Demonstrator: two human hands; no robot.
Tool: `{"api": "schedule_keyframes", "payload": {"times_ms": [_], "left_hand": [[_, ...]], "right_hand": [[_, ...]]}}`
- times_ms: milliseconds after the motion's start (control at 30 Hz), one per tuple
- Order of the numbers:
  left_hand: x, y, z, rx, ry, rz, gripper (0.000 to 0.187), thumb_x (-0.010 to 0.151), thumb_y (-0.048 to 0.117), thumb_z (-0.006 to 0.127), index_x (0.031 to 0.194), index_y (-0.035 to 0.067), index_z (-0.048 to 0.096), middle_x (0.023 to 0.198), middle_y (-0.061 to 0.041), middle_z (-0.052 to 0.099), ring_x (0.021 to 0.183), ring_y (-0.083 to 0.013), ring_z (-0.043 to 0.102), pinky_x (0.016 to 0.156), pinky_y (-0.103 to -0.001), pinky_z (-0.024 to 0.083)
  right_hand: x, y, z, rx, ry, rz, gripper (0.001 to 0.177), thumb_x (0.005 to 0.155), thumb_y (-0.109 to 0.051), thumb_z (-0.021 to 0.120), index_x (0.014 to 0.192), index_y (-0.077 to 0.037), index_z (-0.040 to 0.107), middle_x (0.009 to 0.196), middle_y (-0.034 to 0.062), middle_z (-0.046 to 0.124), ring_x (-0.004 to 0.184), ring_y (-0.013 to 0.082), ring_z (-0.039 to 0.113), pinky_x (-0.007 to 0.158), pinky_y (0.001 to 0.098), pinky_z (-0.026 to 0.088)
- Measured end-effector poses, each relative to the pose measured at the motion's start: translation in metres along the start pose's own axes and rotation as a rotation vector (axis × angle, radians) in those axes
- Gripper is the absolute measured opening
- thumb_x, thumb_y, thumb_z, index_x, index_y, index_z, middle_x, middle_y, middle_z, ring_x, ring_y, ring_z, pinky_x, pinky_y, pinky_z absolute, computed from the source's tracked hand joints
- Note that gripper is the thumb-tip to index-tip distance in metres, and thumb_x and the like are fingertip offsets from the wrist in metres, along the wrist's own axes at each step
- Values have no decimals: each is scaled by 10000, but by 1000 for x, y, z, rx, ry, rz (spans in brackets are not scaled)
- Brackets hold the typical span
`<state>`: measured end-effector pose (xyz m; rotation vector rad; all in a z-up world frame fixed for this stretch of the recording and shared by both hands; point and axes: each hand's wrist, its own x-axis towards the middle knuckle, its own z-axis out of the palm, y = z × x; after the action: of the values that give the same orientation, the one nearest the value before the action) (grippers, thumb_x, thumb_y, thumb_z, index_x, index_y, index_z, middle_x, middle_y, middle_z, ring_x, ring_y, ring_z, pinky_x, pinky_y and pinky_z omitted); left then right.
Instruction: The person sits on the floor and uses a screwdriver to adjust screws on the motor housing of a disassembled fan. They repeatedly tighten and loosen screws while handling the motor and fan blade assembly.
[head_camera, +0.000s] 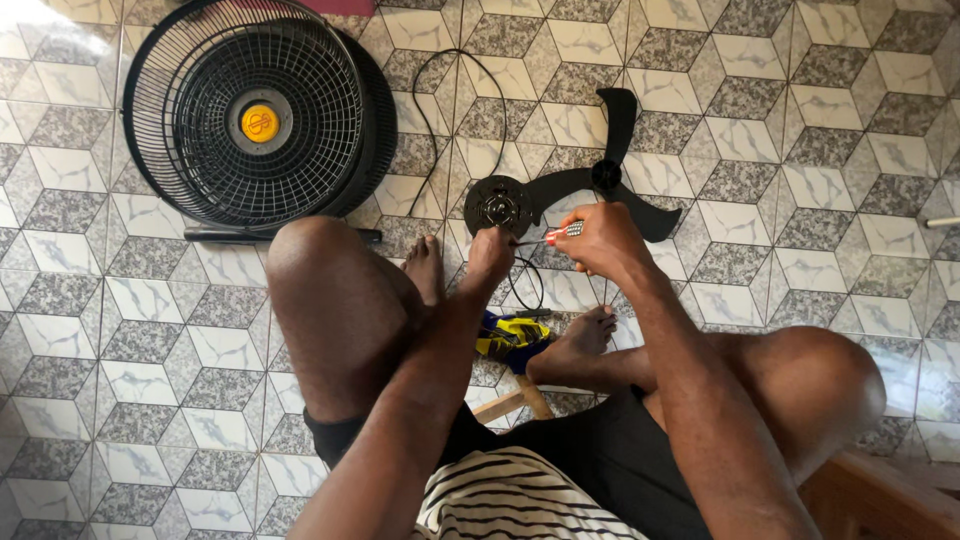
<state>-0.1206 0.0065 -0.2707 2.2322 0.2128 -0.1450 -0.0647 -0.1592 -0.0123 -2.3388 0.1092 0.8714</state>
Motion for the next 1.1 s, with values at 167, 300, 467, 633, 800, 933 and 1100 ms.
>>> {"api": "schedule_keyframes", "payload": {"times_ms": [167, 300, 467, 633, 800, 933, 1100], "left_hand": [[-2, 4, 4, 55, -71, -45, 242, 815, 2, 609, 900, 112, 807, 968, -222, 737, 924, -422, 711, 828, -490, 570], [-3, 3, 9, 36, -78, -75, 349, 772, -71, 560, 891, 129, 820, 1113, -191, 713, 999, -429, 681, 843, -488, 552], [-3, -8, 16, -5, -102, -82, 362, 743, -84, 566, 922, 127, 800, 1154, -173, 701, 1027, -398, 695, 864, -459, 567], [-2, -18, 21, 15, -91, -49, 361, 715, -80, 599, 943, 115, 800, 1150, -192, 691, 1011, -415, 686, 858, -462, 566], [0, -22, 23, -12, -104, -72, 350, 695, -84, 599, 931, 95, 786, 1120, -191, 705, 998, -411, 693, 846, -456, 570], [-1, -24, 22, -12, -95, -58, 309, 722, -73, 600, 916, 79, 787, 1087, -200, 715, 980, -415, 705, 851, -458, 579], [0, -24, 20, 5, -122, -130, 242, 784, -59, 609, 941, 35, 768, 1057, -244, 709, 962, -438, 700, 834, -502, 562]], "right_hand": [[6, 2, 4, -24, 9, 18, 321, 826, -218, 822, 1077, -28, 756, 671, 106, 743, 508, 132, 700, 455, 281, 572], [11, 5, 7, -41, 23, -20, 321, 820, -217, 835, 1054, -8, 764, 652, 138, 735, 508, 141, 698, 459, 284, 565], [17, 10, 12, -11, 21, -35, 271, 821, -173, 794, 1032, -4, 768, 626, 144, 727, 495, 149, 694, 458, 285, 564], [21, 14, 15, 1, 21, -60, 261, 830, -192, 785, 1001, 6, 776, 624, 145, 727, 494, 147, 693, 461, 287, 559], [24, 14, 17, -3, 4, -34, 278, 830, -200, 787, 1025, -2, 767, 636, 144, 729, 500, 150, 698, 458, 287, 567], [26, 14, 19, -23, -6, -51, 295, 834, -197, 787, 1047, 5, 765, 646, 143, 733, 509, 151, 707, 458, 281, 570], [30, 14, 21, -68, -41, -1, 360, 834, -206, 795, 1133, -15, 732, 676, 138, 742, 517, 151, 717, 447, 280, 579]]}}
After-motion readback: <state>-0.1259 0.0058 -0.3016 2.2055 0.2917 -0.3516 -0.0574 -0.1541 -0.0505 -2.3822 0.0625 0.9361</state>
